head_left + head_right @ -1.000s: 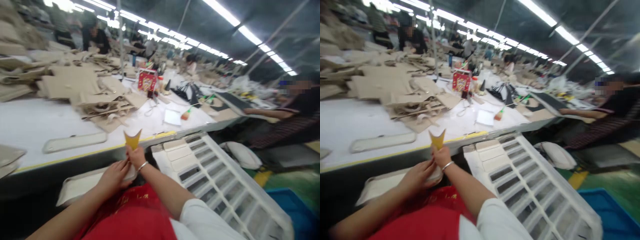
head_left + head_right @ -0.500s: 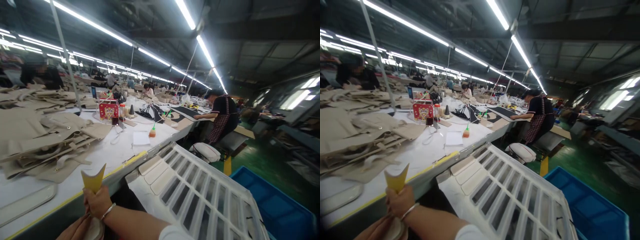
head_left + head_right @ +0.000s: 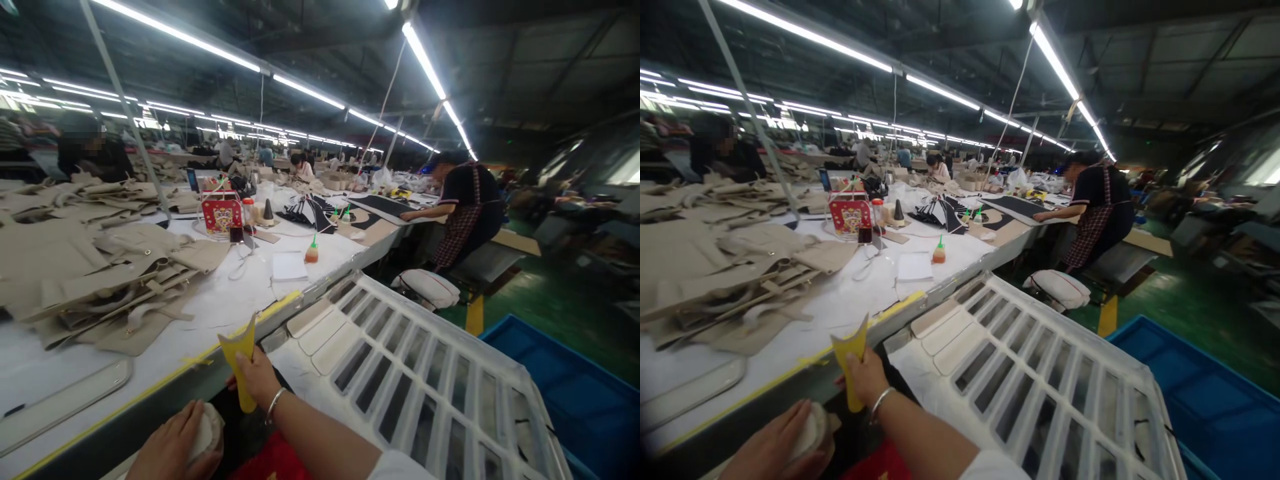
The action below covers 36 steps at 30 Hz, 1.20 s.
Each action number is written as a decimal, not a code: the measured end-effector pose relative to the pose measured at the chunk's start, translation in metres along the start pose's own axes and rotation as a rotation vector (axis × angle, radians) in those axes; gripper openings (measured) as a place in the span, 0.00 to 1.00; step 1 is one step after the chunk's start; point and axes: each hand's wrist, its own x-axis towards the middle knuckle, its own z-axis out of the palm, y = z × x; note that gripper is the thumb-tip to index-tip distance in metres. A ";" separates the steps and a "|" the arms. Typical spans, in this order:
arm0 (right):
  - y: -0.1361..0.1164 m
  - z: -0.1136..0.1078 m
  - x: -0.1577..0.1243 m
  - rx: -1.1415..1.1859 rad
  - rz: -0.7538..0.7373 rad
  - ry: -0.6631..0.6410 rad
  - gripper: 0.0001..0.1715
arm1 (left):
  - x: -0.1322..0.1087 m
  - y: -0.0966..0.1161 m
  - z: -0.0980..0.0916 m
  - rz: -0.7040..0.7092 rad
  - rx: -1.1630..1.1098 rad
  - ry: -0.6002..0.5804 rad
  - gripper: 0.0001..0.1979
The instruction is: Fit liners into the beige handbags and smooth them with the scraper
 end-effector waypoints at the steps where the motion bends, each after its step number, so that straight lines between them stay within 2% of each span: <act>1: 0.000 -0.008 -0.001 -0.041 -0.005 -0.018 0.24 | 0.001 0.002 -0.004 -0.008 0.023 -0.066 0.37; 3: -0.004 -0.019 -0.002 -0.085 -0.024 -0.083 0.22 | 0.002 0.003 -0.007 -0.016 0.060 -0.154 0.38; 6: -0.016 -0.027 -0.004 -0.092 -0.047 -0.162 0.22 | 0.000 0.000 -0.002 -0.017 0.055 -0.138 0.37; 11: -0.034 -0.034 -0.007 -0.116 0.039 -0.097 0.27 | 0.001 -0.008 0.008 0.012 0.004 -0.084 0.35; 16: -0.034 -0.033 -0.014 -0.145 0.131 -0.058 0.20 | 0.000 -0.009 0.015 0.047 0.038 -0.036 0.32; 18: -0.035 -0.029 -0.017 -0.223 0.130 -0.042 0.19 | -0.001 -0.010 0.019 0.083 0.044 -0.014 0.31; 20: -0.042 -0.023 -0.020 -0.366 0.116 -0.033 0.23 | 0.000 -0.011 0.024 0.103 0.038 0.005 0.30; 22: -0.055 -0.015 -0.023 -0.642 0.063 -0.053 0.29 | 0.001 -0.009 0.023 0.097 0.023 0.041 0.29; 24: -0.071 -0.003 -0.027 -1.024 -0.047 -0.113 0.33 | -0.002 -0.001 0.014 0.074 -0.005 0.086 0.28; 25: -0.079 0.003 -0.029 -1.233 -0.127 -0.161 0.32 | -0.005 0.006 0.006 0.060 -0.028 0.096 0.28; 26: -0.085 0.011 -0.030 -1.334 -0.169 -0.207 0.29 | -0.009 0.013 -0.003 0.043 -0.055 0.092 0.29; 29: -0.090 0.033 -0.018 -1.431 -0.205 -0.396 0.26 | -0.018 0.023 -0.033 0.031 -0.191 0.055 0.29; 31: -0.080 0.048 0.000 -1.500 -0.234 -0.496 0.32 | -0.028 0.010 -0.045 0.020 -0.292 0.033 0.32; 32: -0.074 0.056 0.009 -1.538 -0.263 -0.515 0.36 | -0.037 -0.001 -0.049 -0.002 -0.339 0.065 0.31; 33: -0.068 0.064 0.017 -1.574 -0.282 -0.550 0.38 | -0.049 -0.014 -0.051 -0.045 -0.427 0.175 0.27; 35: -0.058 0.082 0.025 -1.652 -0.334 -0.620 0.39 | -0.082 -0.043 -0.050 -0.251 -0.601 0.452 0.21; 36: -0.053 0.093 0.025 -1.702 -0.356 -0.665 0.39 | -0.099 -0.059 -0.046 -0.402 -0.705 0.593 0.19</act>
